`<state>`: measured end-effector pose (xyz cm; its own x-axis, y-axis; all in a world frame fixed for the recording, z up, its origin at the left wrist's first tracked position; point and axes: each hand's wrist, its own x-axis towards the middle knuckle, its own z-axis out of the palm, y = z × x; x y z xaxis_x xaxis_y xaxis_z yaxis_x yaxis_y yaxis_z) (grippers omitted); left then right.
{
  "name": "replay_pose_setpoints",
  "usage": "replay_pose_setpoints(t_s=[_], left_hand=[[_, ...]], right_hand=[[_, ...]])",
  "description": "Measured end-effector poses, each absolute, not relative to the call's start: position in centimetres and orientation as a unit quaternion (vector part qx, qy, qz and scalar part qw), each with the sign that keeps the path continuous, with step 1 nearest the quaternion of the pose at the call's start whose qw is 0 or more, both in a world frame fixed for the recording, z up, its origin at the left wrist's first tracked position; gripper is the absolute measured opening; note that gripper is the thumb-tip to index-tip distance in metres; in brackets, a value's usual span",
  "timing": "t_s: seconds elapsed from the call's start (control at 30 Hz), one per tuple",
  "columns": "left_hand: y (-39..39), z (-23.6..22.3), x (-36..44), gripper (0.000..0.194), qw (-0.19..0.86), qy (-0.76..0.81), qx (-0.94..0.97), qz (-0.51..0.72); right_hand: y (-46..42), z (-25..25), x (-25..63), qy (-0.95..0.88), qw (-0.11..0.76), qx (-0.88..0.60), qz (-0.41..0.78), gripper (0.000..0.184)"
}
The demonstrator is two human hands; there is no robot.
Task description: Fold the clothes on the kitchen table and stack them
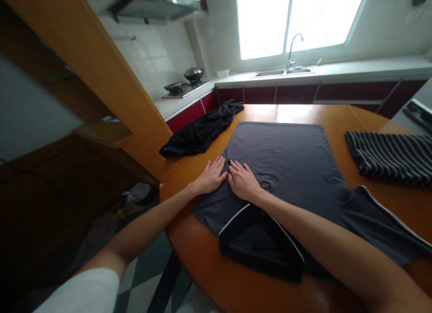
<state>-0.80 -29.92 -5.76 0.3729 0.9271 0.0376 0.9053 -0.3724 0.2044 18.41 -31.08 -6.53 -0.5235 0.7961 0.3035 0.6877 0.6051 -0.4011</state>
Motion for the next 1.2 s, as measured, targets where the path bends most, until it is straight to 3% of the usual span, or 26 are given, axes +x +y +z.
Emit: replay_pose_setpoints(t_s=[0.17, 0.33, 0.47, 0.73, 1.03, 1.2], left_hand=[[-30.0, -5.1, -0.3, 0.058, 0.059, 0.478, 0.858, 0.178], [-30.4, -5.0, 0.4, 0.067, 0.099, 0.432, 0.891, 0.099], [-30.4, -5.3, 0.4, 0.077, 0.089, 0.432, 0.896, 0.05], [-34.7, -4.0, 0.0, 0.08, 0.085, 0.372, 0.924, 0.036], [-38.6, -2.2, -0.8, 0.072, 0.168, 0.287, 0.943, 0.005], [-39.8, -0.5, -1.6, 0.064, 0.282, 0.234, 0.93, 0.013]], right_hand=[[-29.9, -7.0, 18.5, -0.813, 0.314, -0.46, 0.17, 0.055], [-28.9, -7.4, 18.6, -0.754, 0.39, -0.477, 0.228, 0.058], [-29.0, -7.7, 18.6, -0.77, 0.38, -0.459, 0.229, 0.059], [-29.2, -7.5, 18.5, -0.766, 0.38, -0.462, 0.235, 0.055], [-29.6, -6.9, 18.3, -0.803, 0.359, -0.416, 0.233, 0.048], [-30.3, -6.7, 18.2, -0.861, 0.296, -0.359, 0.205, 0.041]])
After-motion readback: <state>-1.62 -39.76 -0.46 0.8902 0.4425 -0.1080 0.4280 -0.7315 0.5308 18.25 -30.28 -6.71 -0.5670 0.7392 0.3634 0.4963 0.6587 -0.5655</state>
